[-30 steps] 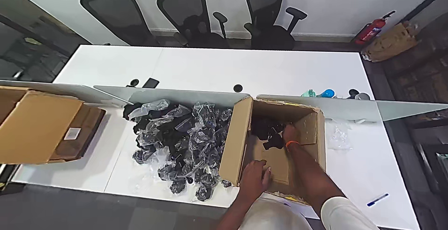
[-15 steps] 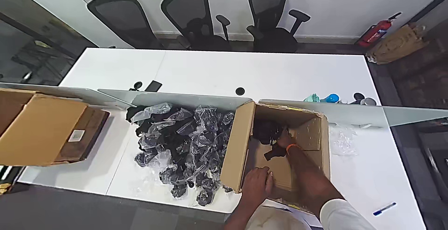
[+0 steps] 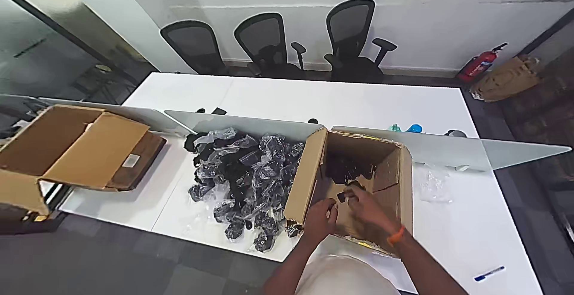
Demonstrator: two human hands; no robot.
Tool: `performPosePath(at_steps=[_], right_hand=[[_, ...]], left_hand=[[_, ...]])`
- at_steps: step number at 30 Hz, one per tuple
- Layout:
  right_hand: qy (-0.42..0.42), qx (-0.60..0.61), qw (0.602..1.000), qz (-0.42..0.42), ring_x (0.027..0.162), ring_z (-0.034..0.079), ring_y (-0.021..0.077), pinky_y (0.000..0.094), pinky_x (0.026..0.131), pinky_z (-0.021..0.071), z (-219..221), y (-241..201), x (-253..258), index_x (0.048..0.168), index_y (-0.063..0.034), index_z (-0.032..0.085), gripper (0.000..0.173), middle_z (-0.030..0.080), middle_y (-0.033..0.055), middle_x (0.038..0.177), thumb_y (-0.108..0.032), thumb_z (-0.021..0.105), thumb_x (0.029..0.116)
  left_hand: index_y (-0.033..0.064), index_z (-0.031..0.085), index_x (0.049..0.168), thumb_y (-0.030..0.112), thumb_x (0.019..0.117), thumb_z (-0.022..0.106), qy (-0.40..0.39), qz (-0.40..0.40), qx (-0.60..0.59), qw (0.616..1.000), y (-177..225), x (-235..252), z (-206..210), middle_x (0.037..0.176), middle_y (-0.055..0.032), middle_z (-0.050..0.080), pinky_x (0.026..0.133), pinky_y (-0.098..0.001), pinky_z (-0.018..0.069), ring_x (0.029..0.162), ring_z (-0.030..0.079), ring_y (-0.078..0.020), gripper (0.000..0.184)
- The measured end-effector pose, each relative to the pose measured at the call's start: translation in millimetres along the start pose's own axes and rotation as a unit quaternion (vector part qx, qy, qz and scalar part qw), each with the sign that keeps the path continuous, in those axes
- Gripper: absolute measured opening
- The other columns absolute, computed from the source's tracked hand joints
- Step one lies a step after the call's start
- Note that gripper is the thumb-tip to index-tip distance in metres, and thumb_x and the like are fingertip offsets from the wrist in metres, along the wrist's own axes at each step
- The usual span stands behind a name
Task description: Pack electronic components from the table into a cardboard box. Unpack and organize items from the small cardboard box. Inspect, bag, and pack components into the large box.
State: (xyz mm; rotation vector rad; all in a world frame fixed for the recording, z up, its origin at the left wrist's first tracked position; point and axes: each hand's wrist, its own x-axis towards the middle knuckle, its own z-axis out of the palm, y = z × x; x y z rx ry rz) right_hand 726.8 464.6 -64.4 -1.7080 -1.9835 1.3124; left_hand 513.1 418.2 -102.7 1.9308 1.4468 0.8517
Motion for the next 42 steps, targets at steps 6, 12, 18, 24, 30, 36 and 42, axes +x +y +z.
performPosePath(at_steps=[6, 12, 18, 24, 30, 36, 42], right_hand=[[0.201, 0.093, 0.959, -0.178, 0.086, 0.067, 0.0062, 0.0252, 0.079, 0.0592, 67.6, 6.4, -79.5, 0.107, -0.0081, 0.071, 0.020, 0.070, 0.0021, 0.100, -0.019, 0.060, 0.0943], [0.187, 0.129, 0.932, -0.281, 0.066, 0.058, 0.0003, 0.0168, 0.060, 0.0514, 77.8, -8.6, -61.6, 0.103, -0.0064, 0.070, 0.017, 0.067, -0.0005, 0.084, -0.019, 0.059, 0.0990], [0.142, 0.020, 0.928, -0.343, 0.068, 0.063, 0.0057, 0.0239, 0.064, 0.0553, 122.3, -49.0, -23.8, 0.101, -0.0097, 0.073, 0.022, 0.070, 0.0008, 0.081, -0.023, 0.056, 0.0991], [0.149, -0.051, 0.925, -0.345, 0.072, 0.066, 0.0069, 0.0264, 0.068, 0.0574, 157.4, -53.4, -3.2, 0.098, -0.0126, 0.074, 0.023, 0.071, -0.0010, 0.081, -0.026, 0.055, 0.0985], [0.166, -0.017, 0.944, -0.284, 0.061, 0.058, 0.0034, 0.0208, 0.058, 0.0521, 157.8, -56.6, 2.9, 0.096, -0.0102, 0.073, 0.023, 0.066, -0.0006, 0.073, -0.026, 0.056, 0.0973], [0.198, -0.016, 0.947, -0.254, 0.061, 0.059, 0.0017, 0.0192, 0.058, 0.0523, 161.5, -58.5, 7.5, 0.096, -0.0105, 0.073, 0.024, 0.066, -0.0011, 0.074, -0.027, 0.055, 0.0968], [0.211, -0.031, 0.942, -0.259, 0.063, 0.060, 0.0034, 0.0209, 0.061, 0.0535, 161.6, -59.7, 8.6, 0.096, -0.0104, 0.072, 0.023, 0.066, -0.0008, 0.075, -0.027, 0.056, 0.0972]], left_hand=[[-0.0010, 0.071, 0.106, 0.013, 0.0965, 0.063, 0.198, 0.011, -0.119, 0.973, -2.6, -63.8, -21.5, 0.087, -0.0066, 0.071, 0.067, -0.0242, 0.0580, 0.071, 0.065, -0.0068, 0.018], [-0.0040, 0.065, 0.122, 0.015, 0.0978, 0.060, 0.210, -0.270, -0.073, 0.937, -87.7, -119.9, -67.9, 0.097, -0.0158, 0.070, 0.077, -0.0414, 0.0597, 0.081, 0.069, -0.0219, 0.031], [-0.0039, 0.064, 0.124, 0.015, 0.0961, 0.064, 0.158, -0.402, -0.077, 0.899, -166.8, -153.1, -82.2, 0.108, -0.0188, 0.070, 0.086, -0.0455, 0.0589, 0.091, 0.070, -0.0262, 0.034], [-0.0033, 0.064, 0.126, 0.016, 0.0931, 0.068, 0.137, -0.438, -0.049, 0.887, -220.1, -126.3, -96.3, 0.118, -0.0218, 0.068, 0.094, -0.0501, 0.0564, 0.100, 0.069, -0.0310, 0.038], [0.0022, 0.064, 0.132, 0.040, 0.0940, 0.069, 0.089, -0.421, 0.058, 0.901, -253.5, -67.9, -120.3, 0.130, -0.0211, 0.063, 0.106, -0.0534, 0.0502, 0.121, 0.062, -0.0346, 0.054], [0.0036, 0.067, 0.129, 0.044, 0.0988, 0.061, 0.018, -0.417, 0.135, 0.899, -274.0, -7.6, -134.9, 0.138, -0.0208, 0.059, 0.108, -0.0534, 0.0488, 0.129, 0.058, -0.0347, 0.051], [0.0053, 0.073, 0.115, 0.032, 0.1052, 0.049, 0.027, -0.469, 0.132, 0.873, -278.0, 5.6, -151.0, 0.125, -0.0175, 0.068, 0.100, -0.0549, 0.0530, 0.118, 0.066, -0.0336, 0.037]])
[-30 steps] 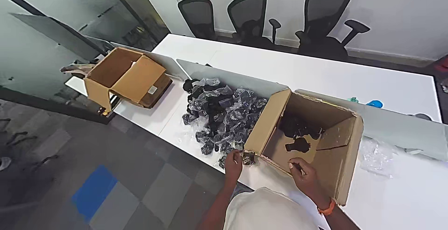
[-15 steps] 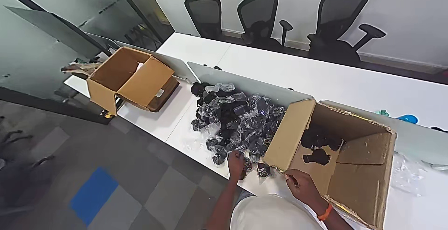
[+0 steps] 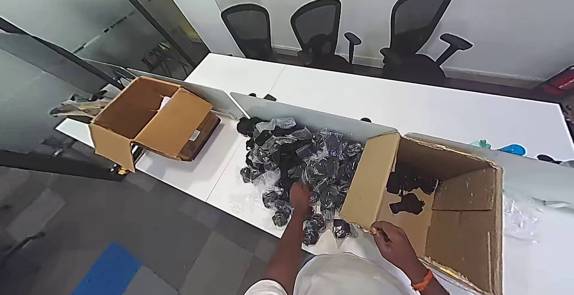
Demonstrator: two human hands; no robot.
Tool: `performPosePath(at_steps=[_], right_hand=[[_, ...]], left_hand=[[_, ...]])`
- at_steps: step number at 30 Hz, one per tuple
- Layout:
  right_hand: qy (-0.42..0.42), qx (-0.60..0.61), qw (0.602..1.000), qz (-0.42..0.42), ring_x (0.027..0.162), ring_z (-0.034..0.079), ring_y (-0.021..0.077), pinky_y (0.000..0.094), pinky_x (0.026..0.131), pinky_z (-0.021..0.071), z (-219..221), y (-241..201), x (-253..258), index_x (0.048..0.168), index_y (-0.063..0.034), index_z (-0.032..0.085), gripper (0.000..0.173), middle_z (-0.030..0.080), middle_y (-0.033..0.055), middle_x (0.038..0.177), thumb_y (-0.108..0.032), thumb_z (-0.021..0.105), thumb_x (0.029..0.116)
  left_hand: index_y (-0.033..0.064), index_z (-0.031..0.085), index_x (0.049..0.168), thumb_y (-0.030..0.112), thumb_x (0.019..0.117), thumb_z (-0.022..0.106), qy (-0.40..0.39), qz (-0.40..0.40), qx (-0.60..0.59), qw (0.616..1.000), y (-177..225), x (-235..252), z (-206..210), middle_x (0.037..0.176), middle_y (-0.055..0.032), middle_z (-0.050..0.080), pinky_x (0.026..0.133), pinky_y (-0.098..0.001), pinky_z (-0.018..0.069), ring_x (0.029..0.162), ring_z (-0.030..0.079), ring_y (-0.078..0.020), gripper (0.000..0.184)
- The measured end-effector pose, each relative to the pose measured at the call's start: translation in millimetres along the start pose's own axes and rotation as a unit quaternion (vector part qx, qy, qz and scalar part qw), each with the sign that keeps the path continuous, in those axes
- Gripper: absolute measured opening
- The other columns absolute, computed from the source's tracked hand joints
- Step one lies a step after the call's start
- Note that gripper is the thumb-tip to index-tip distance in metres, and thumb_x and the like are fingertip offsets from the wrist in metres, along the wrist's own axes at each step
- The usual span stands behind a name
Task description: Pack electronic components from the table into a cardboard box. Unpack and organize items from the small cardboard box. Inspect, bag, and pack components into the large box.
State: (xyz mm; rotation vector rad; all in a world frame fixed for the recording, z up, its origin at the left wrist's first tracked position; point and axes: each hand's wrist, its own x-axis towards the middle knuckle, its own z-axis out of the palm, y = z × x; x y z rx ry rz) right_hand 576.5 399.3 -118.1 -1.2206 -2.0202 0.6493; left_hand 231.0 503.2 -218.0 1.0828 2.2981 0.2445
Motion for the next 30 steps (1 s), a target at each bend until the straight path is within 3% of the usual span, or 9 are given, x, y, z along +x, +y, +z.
performPosePath(at_steps=[7, 11, 13, 15, 18, 21, 25, 27, 30], right_hand=[[0.001, 0.082, 0.997, 0.004, 0.063, 0.059, 0.0007, 0.0183, 0.060, 0.0525, -5.1, 0.0, -1.9, 0.096, -0.0090, 0.072, 0.021, 0.066, -0.0013, 0.076, -0.024, 0.057, 0.0973], [0.040, 0.259, 0.961, 0.091, 0.071, 0.065, 0.0062, 0.0229, 0.066, 0.0583, -19.6, 0.1, -3.6, 0.099, -0.0067, 0.071, 0.013, 0.069, -0.0002, 0.083, -0.015, 0.061, 0.0969], [0.053, 0.316, 0.937, 0.139, 0.077, 0.069, 0.0143, 0.0295, 0.069, 0.0601, -34.7, 1.4, 0.4, 0.108, -0.0046, 0.069, 0.017, 0.071, 0.0047, 0.092, -0.012, 0.059, 0.0972], [0.029, 0.375, 0.908, 0.186, 0.095, 0.072, 0.0264, 0.0407, 0.080, 0.0635, -53.7, 1.0, -4.1, 0.129, -0.0007, 0.058, 0.034, 0.070, 0.0130, 0.116, -0.019, 0.057, 0.1006], [-0.013, 0.496, 0.833, 0.244, 0.121, 0.064, 0.0393, 0.0559, 0.090, 0.0613, -84.7, -0.7, -14.5, 0.157, -0.0104, 0.026, 0.085, 0.054, 0.0153, 0.148, -0.055, 0.063, 0.0953], [-0.004, 0.584, 0.772, 0.253, 0.123, 0.061, 0.0372, 0.0553, 0.089, 0.0595, -111.2, 2.3, -31.2, 0.160, -0.0160, 0.022, 0.088, 0.050, 0.0184, 0.149, -0.056, 0.065, 0.0939], [0.064, 0.499, 0.831, 0.239, 0.117, 0.064, 0.0263, 0.0429, 0.092, 0.0583, -134.3, 29.8, -55.8, 0.148, -0.0072, 0.046, 0.053, 0.060, 0.0140, 0.137, -0.026, 0.061, 0.1004], [0.080, 0.417, 0.876, 0.228, 0.118, 0.064, 0.0229, 0.0396, 0.095, 0.0577, -144.9, 46.4, -61.4, 0.145, -0.0075, 0.050, 0.050, 0.062, 0.0105, 0.135, -0.020, 0.062, 0.0982], [0.095, 0.352, 0.907, 0.210, 0.114, 0.066, 0.0201, 0.0378, 0.095, 0.0584, -155.8, 62.8, -66.8, 0.145, -0.0075, 0.050, 0.053, 0.064, 0.0097, 0.132, -0.018, 0.066, 0.0960]], left_hand=[[-0.0004, 0.075, 0.105, 0.032, 0.1061, 0.052, 0.117, 0.074, -0.149, 0.979, -6.8, -49.8, -31.3, 0.105, -0.0191, 0.071, 0.097, -0.0547, 0.0522, 0.103, 0.068, -0.0337, 0.039], [0.0018, 0.076, 0.095, 0.023, 0.1018, 0.060, 0.161, 0.183, -0.286, 0.927, 29.8, -121.5, -51.3, 0.090, -0.0092, 0.070, 0.084, -0.0430, 0.0555, 0.086, 0.066, -0.0198, 0.028], [0.0020, 0.077, 0.093, 0.016, 0.0993, 0.063, 0.136, 0.228, -0.394, 0.880, 62.0, -164.5, -60.9, 0.089, -0.0055, 0.071, 0.074, -0.0317, 0.0573, 0.077, 0.065, -0.0117, 0.020], [0.0014, 0.076, 0.090, 0.010, 0.0977, 0.063, 0.075, 0.263, -0.498, 0.823, 87.9, -208.5, -58.0, 0.086, -0.0049, 0.071, 0.063, -0.0262, 0.0561, 0.069, 0.064, -0.0095, 0.018], [0.0027, 0.076, 0.093, 0.009, 0.0987, 0.060, -0.034, 0.310, -0.561, 0.767, 121.8, -262.4, -36.5, 0.087, -0.0046, 0.073, 0.067, -0.0268, 0.0584, 0.072, 0.067, -0.0100, 0.018], [0.0010, 0.076, 0.095, 0.009, 0.0985, 0.063, -0.124, 0.364, -0.539, 0.750, 143.8, -291.8, 3.5, 0.091, -0.0069, 0.073, 0.071, -0.0296, 0.0605, 0.077, 0.069, -0.0121, 0.016], [-0.0036, 0.071, 0.105, 0.006, 0.0948, 0.066, -0.230, 0.366, -0.483, 0.761, 164.4, -310.3, 38.7, 0.090, -0.0067, 0.074, 0.072, -0.0308, 0.0607, 0.076, 0.070, -0.0122, 0.015], [-0.0054, 0.067, 0.118, 0.007, 0.0965, 0.065, -0.275, 0.338, -0.447, 0.781, 174.3, -310.7, 41.3, 0.095, -0.0088, 0.074, 0.076, -0.0313, 0.0613, 0.081, 0.071, -0.0139, 0.025], [-0.0057, 0.064, 0.123, 0.007, 0.0978, 0.064, -0.292, 0.280, -0.430, 0.807, 188.4, -307.3, 53.9, 0.098, -0.0110, 0.075, 0.071, -0.0321, 0.0613, 0.080, 0.072, -0.0160, 0.029]])
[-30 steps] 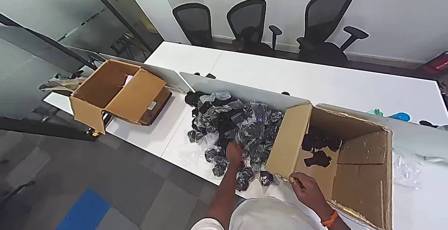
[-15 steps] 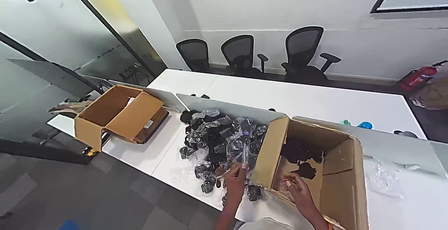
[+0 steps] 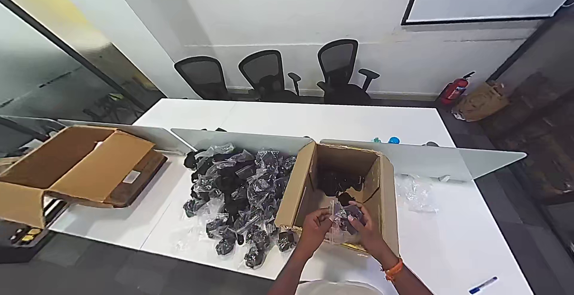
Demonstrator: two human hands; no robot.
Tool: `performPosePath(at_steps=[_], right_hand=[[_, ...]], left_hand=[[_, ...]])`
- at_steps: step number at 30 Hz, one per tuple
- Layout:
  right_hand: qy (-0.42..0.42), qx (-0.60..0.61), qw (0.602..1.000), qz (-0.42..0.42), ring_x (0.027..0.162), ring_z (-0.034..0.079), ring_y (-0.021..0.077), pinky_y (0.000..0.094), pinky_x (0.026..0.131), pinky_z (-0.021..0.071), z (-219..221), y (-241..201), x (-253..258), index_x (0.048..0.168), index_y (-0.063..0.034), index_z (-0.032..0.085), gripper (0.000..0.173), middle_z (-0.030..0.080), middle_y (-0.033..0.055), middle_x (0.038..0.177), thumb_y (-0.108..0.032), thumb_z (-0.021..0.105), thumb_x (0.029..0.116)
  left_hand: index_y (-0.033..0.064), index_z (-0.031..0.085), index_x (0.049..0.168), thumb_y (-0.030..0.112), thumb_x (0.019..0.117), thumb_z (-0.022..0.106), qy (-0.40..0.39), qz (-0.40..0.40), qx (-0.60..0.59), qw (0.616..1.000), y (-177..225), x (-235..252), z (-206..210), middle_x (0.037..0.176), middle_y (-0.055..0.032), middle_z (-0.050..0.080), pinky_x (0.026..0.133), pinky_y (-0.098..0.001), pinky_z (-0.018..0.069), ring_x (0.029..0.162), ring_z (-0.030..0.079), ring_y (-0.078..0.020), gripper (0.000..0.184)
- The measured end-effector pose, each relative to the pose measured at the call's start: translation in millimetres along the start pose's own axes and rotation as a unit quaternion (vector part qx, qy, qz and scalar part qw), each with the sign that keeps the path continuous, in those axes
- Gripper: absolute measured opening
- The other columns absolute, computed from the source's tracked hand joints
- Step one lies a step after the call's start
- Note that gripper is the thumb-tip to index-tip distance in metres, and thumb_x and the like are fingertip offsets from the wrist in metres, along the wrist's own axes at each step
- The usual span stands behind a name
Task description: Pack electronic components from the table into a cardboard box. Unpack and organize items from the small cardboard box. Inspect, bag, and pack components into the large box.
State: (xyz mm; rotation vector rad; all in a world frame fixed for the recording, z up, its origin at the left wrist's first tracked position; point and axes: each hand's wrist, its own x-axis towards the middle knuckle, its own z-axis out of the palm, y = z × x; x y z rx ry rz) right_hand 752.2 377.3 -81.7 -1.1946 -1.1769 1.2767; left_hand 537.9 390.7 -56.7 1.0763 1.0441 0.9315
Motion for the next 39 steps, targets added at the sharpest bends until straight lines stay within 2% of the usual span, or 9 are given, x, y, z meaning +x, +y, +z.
performPosePath(at_steps=[7, 11, 15, 18, 23, 25, 27, 33, 39], right_hand=[[0.105, -0.058, 0.990, 0.067, 0.113, 0.066, 0.0180, 0.0378, 0.095, 0.0575, -1.5, 4.5, 5.3, 0.150, -0.0033, 0.036, 0.077, 0.063, 0.0147, 0.130, -0.032, 0.075, 0.0892], [0.055, -0.070, 0.991, 0.096, 0.118, 0.063, 0.0172, 0.0377, 0.098, 0.0557, 2.4, 14.5, -1.3, 0.147, -0.0060, 0.044, 0.064, 0.062, 0.0119, 0.135, -0.031, 0.070, 0.0942], [-0.002, -0.123, 0.985, 0.120, 0.106, 0.070, 0.0181, 0.0392, 0.086, 0.0625, 5.9, 19.4, -5.0, 0.147, -0.0138, 0.049, 0.054, 0.055, 0.0106, 0.144, -0.030, 0.065, 0.0985], [-0.002, -0.216, 0.975, 0.044, 0.123, 0.061, 0.0183, 0.0363, 0.094, 0.0591, 8.9, 21.4, -8.6, 0.143, -0.0133, 0.055, 0.049, 0.047, 0.0113, 0.151, -0.028, 0.065, 0.0967], [0.015, -0.294, 0.950, -0.103, 0.092, 0.066, 0.0105, 0.0279, 0.077, 0.0589, 14.2, 18.6, -20.7, 0.123, -0.0097, 0.069, 0.040, 0.065, 0.0071, 0.119, -0.031, 0.071, 0.0885], [-0.022, -0.333, 0.933, -0.133, 0.094, 0.068, 0.0128, 0.0314, 0.080, 0.0605, 14.8, 21.1, -23.4, 0.125, -0.0091, 0.068, 0.052, 0.066, 0.0085, 0.121, -0.036, 0.077, 0.0823], [-0.050, -0.354, 0.921, -0.156, 0.098, 0.069, 0.0169, 0.0339, 0.084, 0.0606, 17.0, 23.4, -25.5, 0.131, -0.0066, 0.065, 0.058, 0.065, 0.0119, 0.123, -0.037, 0.078, 0.0831], [-0.030, -0.326, 0.928, -0.177, 0.086, 0.068, 0.0108, 0.0262, 0.078, 0.0597, 16.1, 29.4, -20.2, 0.126, -0.0036, 0.068, 0.040, 0.068, 0.0107, 0.113, -0.022, 0.069, 0.0908], [-0.028, -0.285, 0.949, -0.134, 0.088, 0.070, 0.0081, 0.0256, 0.080, 0.0613, 13.6, 28.0, -18.8, 0.128, -0.0050, 0.067, 0.040, 0.070, 0.0081, 0.114, -0.023, 0.068, 0.0923]], left_hand=[[-0.0068, 0.068, 0.108, -0.002, 0.0876, 0.075, 0.038, -0.051, -0.069, 0.996, -18.7, 17.9, 10.4, 0.090, -0.0127, 0.075, 0.074, -0.0336, 0.0621, 0.077, 0.072, -0.0176, 0.022], [-0.0056, 0.067, 0.107, -0.005, 0.0850, 0.075, 0.046, -0.052, -0.076, 0.995, -21.6, 19.3, 7.5, 0.084, -0.0106, 0.074, 0.069, -0.0322, 0.0616, 0.072, 0.071, -0.0162, 0.023], [-0.0038, 0.068, 0.100, -0.003, 0.0796, 0.080, 0.038, -0.038, -0.073, 0.996, -25.1, 18.4, 8.5, 0.078, -0.0094, 0.073, 0.066, -0.0334, 0.0608, 0.068, 0.070, -0.0164, 0.024], [-0.0034, 0.068, 0.096, -0.005, 0.0755, 0.082, 0.045, -0.038, -0.060, 0.996, -25.8, 16.1, 11.7, 0.076, -0.0091, 0.072, 0.066, -0.0340, 0.0611, 0.067, 0.070, -0.0166, 0.025], [-0.0021, 0.065, 0.091, -0.005, 0.0748, 0.083, 0.057, -0.044, -0.034, 0.997, -25.1, 18.3, 15.9, 0.074, -0.0080, 0.072, 0.063, -0.0325, 0.0607, 0.063, 0.069, -0.0159, 0.025], [-0.0015, 0.065, 0.089, -0.002, 0.0730, 0.086, 0.062, -0.030, -0.012, 0.998, -27.9, 18.9, 18.0, 0.072, -0.0075, 0.071, 0.062, -0.0315, 0.0599, 0.061, 0.068, -0.0150, 0.026], [-0.0013, 0.066, 0.089, 0.000, 0.0740, 0.086, 0.061, -0.011, 0.014, 0.998, -32.9, 15.6, 18.3, 0.073, -0.0064, 0.071, 0.064, -0.0305, 0.0597, 0.063, 0.068, -0.0135, 0.025], [-0.0074, 0.069, 0.108, -0.005, 0.0888, 0.073, -0.019, 0.006, 0.002, 1.000, -33.9, 14.0, 6.8, 0.094, -0.0128, 0.076, 0.078, -0.0345, 0.0630, 0.082, 0.074, -0.0168, 0.020], [-0.0074, 0.068, 0.107, -0.004, 0.0881, 0.072, -0.018, 0.025, 0.006, 1.000, -36.5, 17.4, 9.0, 0.093, -0.0133, 0.075, 0.077, -0.0345, 0.0629, 0.081, 0.074, -0.0179, 0.019]])
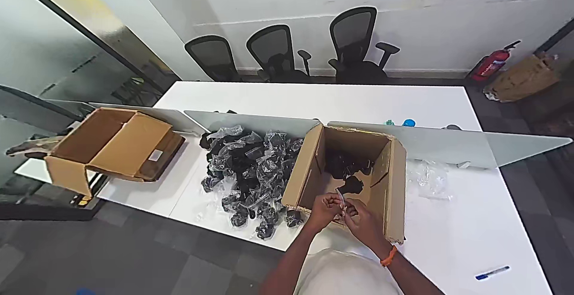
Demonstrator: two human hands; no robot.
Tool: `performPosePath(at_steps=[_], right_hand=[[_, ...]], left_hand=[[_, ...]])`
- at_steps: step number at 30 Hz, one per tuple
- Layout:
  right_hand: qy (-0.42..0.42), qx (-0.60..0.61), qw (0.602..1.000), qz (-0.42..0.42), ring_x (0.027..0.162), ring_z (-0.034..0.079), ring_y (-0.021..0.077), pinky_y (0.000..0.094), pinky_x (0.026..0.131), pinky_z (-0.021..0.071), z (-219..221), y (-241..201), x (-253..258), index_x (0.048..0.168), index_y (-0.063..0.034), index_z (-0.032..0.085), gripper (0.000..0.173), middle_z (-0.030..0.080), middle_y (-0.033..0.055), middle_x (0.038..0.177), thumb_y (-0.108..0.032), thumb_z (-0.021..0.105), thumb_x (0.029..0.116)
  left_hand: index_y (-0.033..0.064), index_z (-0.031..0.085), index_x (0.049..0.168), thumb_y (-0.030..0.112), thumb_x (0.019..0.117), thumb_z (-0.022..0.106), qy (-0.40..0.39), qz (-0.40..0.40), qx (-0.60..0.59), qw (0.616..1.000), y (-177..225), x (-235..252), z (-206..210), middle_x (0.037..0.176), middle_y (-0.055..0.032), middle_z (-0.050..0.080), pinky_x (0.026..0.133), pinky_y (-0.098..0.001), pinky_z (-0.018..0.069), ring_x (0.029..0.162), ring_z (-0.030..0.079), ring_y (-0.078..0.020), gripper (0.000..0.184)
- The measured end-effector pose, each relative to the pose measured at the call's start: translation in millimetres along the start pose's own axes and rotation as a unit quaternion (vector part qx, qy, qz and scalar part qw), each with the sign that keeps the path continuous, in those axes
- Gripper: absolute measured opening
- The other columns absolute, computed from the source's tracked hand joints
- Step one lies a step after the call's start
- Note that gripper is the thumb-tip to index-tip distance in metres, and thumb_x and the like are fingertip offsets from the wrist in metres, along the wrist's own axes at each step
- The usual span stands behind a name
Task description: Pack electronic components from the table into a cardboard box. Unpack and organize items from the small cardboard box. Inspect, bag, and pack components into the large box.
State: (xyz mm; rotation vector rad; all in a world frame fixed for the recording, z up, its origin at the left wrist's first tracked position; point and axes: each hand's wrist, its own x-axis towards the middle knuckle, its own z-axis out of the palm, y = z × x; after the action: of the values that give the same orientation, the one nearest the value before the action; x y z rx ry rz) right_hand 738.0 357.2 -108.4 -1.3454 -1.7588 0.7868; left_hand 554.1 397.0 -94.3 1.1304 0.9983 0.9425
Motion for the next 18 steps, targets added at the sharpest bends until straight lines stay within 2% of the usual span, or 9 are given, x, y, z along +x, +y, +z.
performPosePath(at_steps=[4, 9, 14, 18], right_hand=[[0.014, 0.010, 1.000, 0.017, 0.087, 0.071, 0.0060, 0.0251, 0.081, 0.0618, 0.6, 4.2, -1.8, 0.116, -0.0074, 0.070, 0.032, 0.072, 0.0033, 0.107, -0.027, 0.072, 0.0905], [0.013, 0.026, 0.999, 0.027, 0.088, 0.071, 0.0059, 0.0248, 0.081, 0.0622, 0.3, 3.0, 0.6, 0.109, -0.0078, 0.071, 0.026, 0.071, 0.0028, 0.107, -0.025, 0.075, 0.0896], [-0.004, -0.040, 0.996, 0.077, 0.079, 0.068, 0.0093, 0.0269, 0.073, 0.0602, -0.9, -4.5, 3.7, 0.107, -0.0075, 0.069, 0.032, 0.068, 0.0061, 0.104, -0.033, 0.075, 0.0894], [-0.014, -0.045, 0.995, 0.085, 0.073, 0.065, 0.0089, 0.0276, 0.066, 0.0589, -0.5, -3.3, 3.6, 0.105, -0.0102, 0.070, 0.029, 0.068, 0.0039, 0.101, -0.036, 0.071, 0.0925]], left_hand=[[-0.0063, 0.068, 0.103, -0.003, 0.0868, 0.075, 0.015, 0.000, 0.018, 1.000, 0.4, 0.2, 3.7, 0.090, -0.0126, 0.076, 0.074, -0.0338, 0.0634, 0.076, 0.074, -0.0173, 0.018], [-0.0067, 0.069, 0.102, -0.002, 0.0876, 0.076, 0.016, -0.025, 0.025, 0.999, 2.4, 2.8, 2.8, 0.088, -0.0134, 0.076, 0.072, -0.0357, 0.0643, 0.074, 0.074, -0.0190, 0.016], [-0.0076, 0.069, 0.108, -0.002, 0.0925, 0.070, -0.004, -0.027, 0.007, 1.000, 3.3, 2.0, 1.3, 0.093, -0.0131, 0.076, 0.077, -0.0352, 0.0636, 0.080, 0.074, -0.0179, 0.017], [-0.0078, 0.069, 0.108, -0.004, 0.0940, 0.066, -0.017, -0.011, 0.006, 1.000, 2.6, 0.8, 0.1, 0.094, -0.0132, 0.075, 0.078, -0.0357, 0.0637, 0.081, 0.074, -0.0180, 0.015]])
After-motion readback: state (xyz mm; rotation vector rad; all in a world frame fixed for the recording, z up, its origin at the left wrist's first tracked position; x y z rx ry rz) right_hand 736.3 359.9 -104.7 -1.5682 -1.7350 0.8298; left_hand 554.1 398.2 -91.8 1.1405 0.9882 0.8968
